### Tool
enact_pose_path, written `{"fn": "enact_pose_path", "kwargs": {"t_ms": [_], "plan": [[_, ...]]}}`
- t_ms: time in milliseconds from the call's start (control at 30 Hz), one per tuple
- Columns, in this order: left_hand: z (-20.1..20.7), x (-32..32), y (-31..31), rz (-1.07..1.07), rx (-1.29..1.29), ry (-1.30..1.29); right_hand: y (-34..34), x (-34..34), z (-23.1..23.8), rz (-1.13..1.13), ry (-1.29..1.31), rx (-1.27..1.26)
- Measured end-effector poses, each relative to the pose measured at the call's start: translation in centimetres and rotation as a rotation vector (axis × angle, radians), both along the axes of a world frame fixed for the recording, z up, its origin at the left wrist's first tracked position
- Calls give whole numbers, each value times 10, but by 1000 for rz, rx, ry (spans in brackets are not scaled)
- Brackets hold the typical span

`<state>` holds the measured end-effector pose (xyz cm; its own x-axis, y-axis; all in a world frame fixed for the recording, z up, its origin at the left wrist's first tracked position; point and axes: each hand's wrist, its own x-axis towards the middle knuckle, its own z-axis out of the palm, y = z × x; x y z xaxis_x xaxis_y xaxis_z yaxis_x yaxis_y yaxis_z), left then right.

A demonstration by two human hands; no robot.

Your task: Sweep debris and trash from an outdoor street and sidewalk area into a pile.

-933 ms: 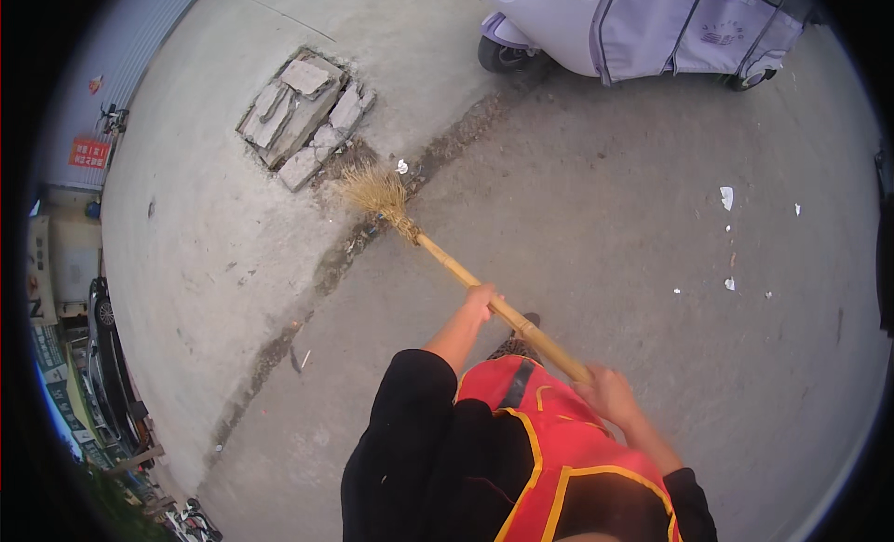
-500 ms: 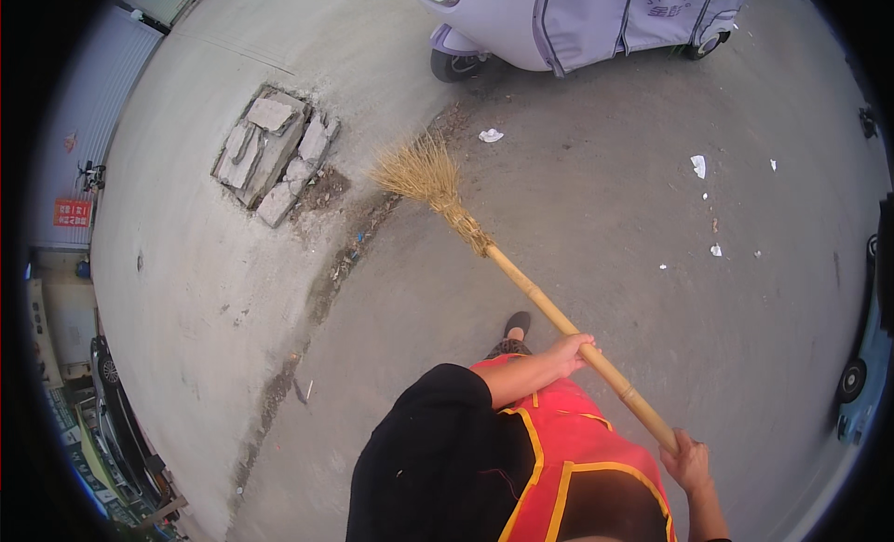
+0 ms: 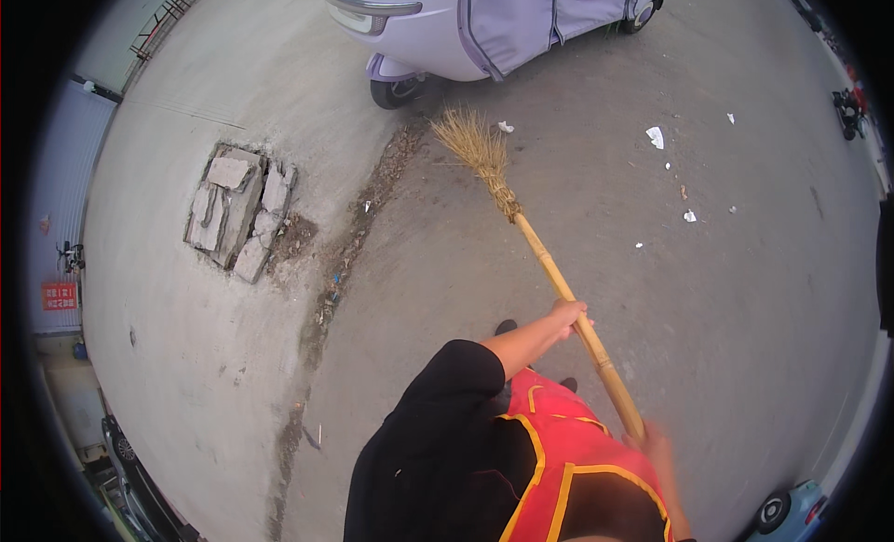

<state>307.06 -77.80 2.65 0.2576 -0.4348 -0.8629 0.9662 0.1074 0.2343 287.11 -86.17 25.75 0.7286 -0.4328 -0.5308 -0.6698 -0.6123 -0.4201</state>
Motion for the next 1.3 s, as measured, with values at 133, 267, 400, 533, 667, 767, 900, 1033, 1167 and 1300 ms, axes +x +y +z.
{"fn": "enact_pose_path", "kwargs": {"t_ms": [133, 267, 400, 533, 667, 767, 900, 1033, 1167, 1300], "plan": [[26, -26, -44, -125, -141, -14, -1, -44, 23, -92, -35, -71], [6, -12, -52, -126, -212, 7, 3, -20, 26, -133, 110, -94], [-29, 11, -3, -1, -82, 67, 14, 33, 6, 152, 112, -138], [-57, 7, 69, 204, 74, 160, 0, 51, -22, 466, 108, -36], [-27, 3, 78, 369, 76, 270, -39, 56, -30, 521, 0, 5], [-13, 3, 44, 310, -27, 201, -46, 40, -20, 531, -81, -134], [-9, 22, -27, 163, -76, 63, -43, 26, -4, 349, -53, -262], [-14, 62, -87, 92, -219, -47, -40, 59, 13, 138, 43, -268], [-43, 103, -101, 113, -123, -12, -76, 102, -3, 191, -63, -240], [-40, 109, -131, 221, 130, 93, -160, 115, -25, 280, -98, -163]]}}
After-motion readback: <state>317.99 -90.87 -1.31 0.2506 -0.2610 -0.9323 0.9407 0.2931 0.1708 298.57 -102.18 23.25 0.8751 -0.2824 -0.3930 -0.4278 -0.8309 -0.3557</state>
